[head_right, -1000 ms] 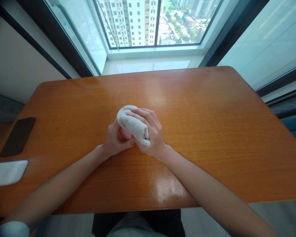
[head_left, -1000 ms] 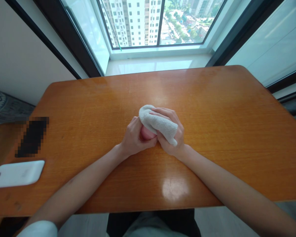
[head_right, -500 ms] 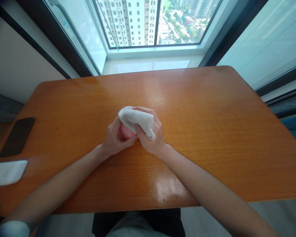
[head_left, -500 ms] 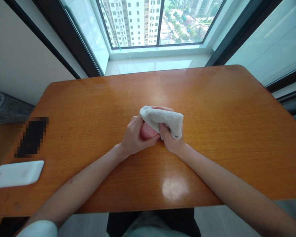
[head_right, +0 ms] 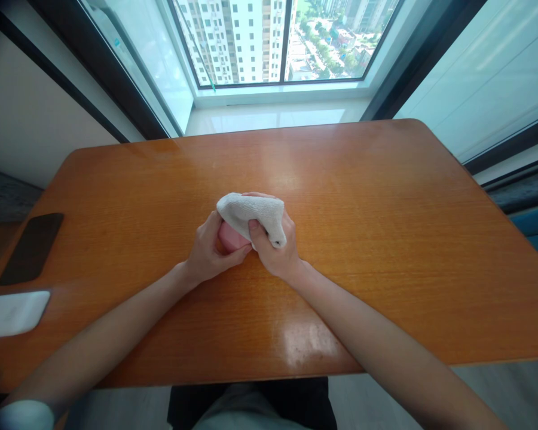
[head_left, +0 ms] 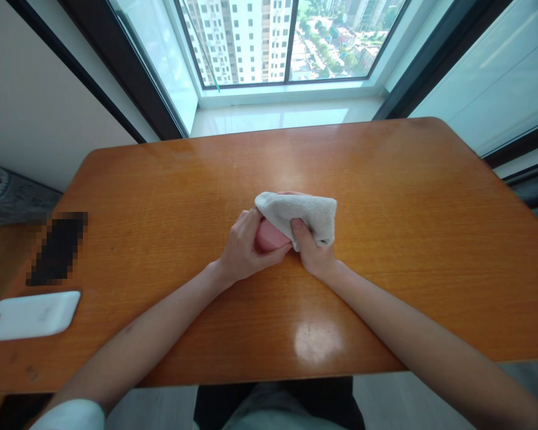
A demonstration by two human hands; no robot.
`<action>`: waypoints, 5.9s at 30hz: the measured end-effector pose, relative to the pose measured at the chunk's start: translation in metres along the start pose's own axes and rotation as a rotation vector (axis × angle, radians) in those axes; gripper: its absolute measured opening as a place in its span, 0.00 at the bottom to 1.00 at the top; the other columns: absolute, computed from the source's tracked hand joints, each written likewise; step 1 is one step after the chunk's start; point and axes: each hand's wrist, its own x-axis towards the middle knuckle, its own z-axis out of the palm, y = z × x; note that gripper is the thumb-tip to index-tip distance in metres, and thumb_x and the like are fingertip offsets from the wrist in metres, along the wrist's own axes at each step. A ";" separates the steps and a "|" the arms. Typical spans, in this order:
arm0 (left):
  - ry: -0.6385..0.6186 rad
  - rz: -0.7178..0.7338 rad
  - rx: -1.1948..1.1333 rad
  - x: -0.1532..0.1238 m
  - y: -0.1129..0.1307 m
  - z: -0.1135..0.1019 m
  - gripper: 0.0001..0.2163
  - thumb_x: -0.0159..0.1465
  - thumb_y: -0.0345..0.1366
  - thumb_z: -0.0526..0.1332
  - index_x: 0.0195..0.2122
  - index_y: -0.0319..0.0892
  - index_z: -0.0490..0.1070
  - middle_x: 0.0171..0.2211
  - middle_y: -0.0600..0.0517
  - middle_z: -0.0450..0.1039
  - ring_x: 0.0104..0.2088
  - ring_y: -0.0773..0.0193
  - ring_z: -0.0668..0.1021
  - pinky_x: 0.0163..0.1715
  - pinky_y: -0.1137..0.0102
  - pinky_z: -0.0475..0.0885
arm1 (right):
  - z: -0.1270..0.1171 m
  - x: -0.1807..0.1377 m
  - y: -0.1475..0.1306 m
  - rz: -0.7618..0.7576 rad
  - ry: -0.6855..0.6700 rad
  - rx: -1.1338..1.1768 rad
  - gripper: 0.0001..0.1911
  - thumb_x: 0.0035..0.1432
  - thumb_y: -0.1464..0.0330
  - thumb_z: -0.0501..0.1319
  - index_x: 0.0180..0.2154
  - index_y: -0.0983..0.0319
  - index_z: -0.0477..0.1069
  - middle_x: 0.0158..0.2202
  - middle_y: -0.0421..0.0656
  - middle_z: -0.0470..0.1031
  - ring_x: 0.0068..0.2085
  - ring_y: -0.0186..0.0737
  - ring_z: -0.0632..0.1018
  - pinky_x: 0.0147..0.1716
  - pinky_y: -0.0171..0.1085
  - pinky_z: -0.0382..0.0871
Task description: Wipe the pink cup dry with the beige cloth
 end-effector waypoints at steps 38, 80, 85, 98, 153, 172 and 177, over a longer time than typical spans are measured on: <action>-0.037 -0.024 -0.001 0.000 0.000 -0.003 0.31 0.69 0.51 0.73 0.68 0.46 0.68 0.59 0.42 0.83 0.53 0.48 0.86 0.57 0.55 0.81 | 0.002 0.015 -0.022 0.625 0.173 0.346 0.28 0.65 0.41 0.69 0.28 0.56 0.71 0.20 0.35 0.69 0.20 0.35 0.69 0.15 0.35 0.61; -0.124 -0.037 -0.049 -0.006 -0.010 -0.004 0.35 0.78 0.60 0.64 0.77 0.45 0.60 0.64 0.38 0.79 0.57 0.45 0.84 0.58 0.54 0.79 | 0.002 0.001 -0.009 0.303 0.210 0.097 0.25 0.67 0.42 0.69 0.35 0.56 0.83 0.30 0.40 0.83 0.35 0.43 0.84 0.39 0.40 0.82; -0.125 -0.029 -0.074 -0.005 -0.008 -0.003 0.33 0.80 0.57 0.63 0.78 0.46 0.58 0.68 0.37 0.76 0.61 0.44 0.83 0.61 0.53 0.77 | 0.006 0.006 -0.012 0.367 0.258 0.209 0.23 0.65 0.43 0.70 0.42 0.55 0.84 0.46 0.44 0.90 0.51 0.49 0.88 0.58 0.48 0.84; -0.135 -0.039 -0.149 0.000 -0.007 -0.001 0.29 0.83 0.54 0.59 0.76 0.45 0.56 0.67 0.37 0.72 0.63 0.48 0.80 0.63 0.55 0.78 | 0.003 0.013 -0.019 0.463 0.264 0.219 0.25 0.63 0.41 0.70 0.38 0.56 0.82 0.38 0.42 0.86 0.43 0.46 0.85 0.48 0.43 0.83; -0.042 0.058 0.192 -0.005 -0.013 -0.005 0.37 0.76 0.60 0.63 0.77 0.43 0.57 0.72 0.33 0.70 0.70 0.40 0.75 0.68 0.48 0.70 | 0.005 0.005 -0.007 0.374 0.343 0.164 0.22 0.68 0.46 0.69 0.47 0.56 0.85 0.50 0.44 0.90 0.56 0.49 0.88 0.65 0.50 0.80; 0.026 0.044 0.097 0.001 -0.001 -0.013 0.28 0.78 0.53 0.68 0.71 0.43 0.69 0.62 0.39 0.81 0.57 0.48 0.84 0.57 0.55 0.83 | 0.006 0.006 -0.012 0.339 0.259 0.157 0.23 0.68 0.44 0.69 0.44 0.56 0.86 0.44 0.44 0.90 0.47 0.48 0.88 0.50 0.45 0.86; 0.005 -0.034 0.002 -0.002 -0.009 -0.011 0.26 0.78 0.54 0.67 0.67 0.41 0.70 0.54 0.42 0.82 0.43 0.57 0.83 0.45 0.63 0.81 | 0.006 0.004 -0.006 0.374 0.278 0.184 0.23 0.68 0.44 0.69 0.48 0.55 0.85 0.49 0.44 0.90 0.54 0.48 0.88 0.60 0.47 0.83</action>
